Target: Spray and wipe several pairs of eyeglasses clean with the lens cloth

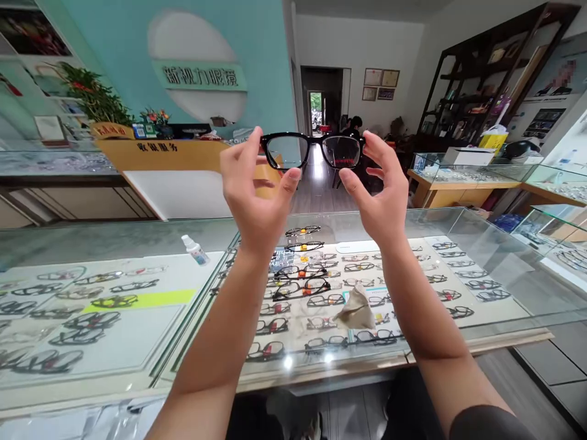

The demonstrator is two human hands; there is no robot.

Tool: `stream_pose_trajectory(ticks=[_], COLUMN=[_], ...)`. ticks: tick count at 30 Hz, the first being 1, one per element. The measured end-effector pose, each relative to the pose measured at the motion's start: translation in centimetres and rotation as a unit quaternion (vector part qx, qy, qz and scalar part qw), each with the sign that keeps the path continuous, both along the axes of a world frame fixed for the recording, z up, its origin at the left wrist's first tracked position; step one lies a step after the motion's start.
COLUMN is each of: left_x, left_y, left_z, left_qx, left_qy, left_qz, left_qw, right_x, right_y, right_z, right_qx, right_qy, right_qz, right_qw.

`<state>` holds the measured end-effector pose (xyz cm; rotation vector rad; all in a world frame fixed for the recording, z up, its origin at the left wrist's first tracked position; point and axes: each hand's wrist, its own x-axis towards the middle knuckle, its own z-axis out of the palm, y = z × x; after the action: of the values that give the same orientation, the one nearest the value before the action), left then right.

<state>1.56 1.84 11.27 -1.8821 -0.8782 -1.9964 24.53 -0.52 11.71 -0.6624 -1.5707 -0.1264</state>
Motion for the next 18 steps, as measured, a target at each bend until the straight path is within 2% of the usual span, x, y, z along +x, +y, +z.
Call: stream_pose_trajectory(ticks=[4,9,18], left_x=[-0.1,-0.7,-1.0], left_y=[-0.1,-0.6,-1.2], left_z=[0.2,0.0,0.5], left_qx=[-0.006,-0.061,-0.086], left_qy=[0.000,0.001,-0.014], left_qz=[0.011,-0.015,-0.014], left_qw=[1.000,0.998,0.996], right_x=[0.5,0.3,-0.5], right_y=[0.2,-0.1,-0.4], right_z=[1.0,0.3,-0.2], right_qx=[-0.014,-0.039,-0.034], right_qy=[-0.016,0.000,-0.012], right_qz=[0.000,-0.007,-0.027], right_qw=[1.000,0.999,0.999])
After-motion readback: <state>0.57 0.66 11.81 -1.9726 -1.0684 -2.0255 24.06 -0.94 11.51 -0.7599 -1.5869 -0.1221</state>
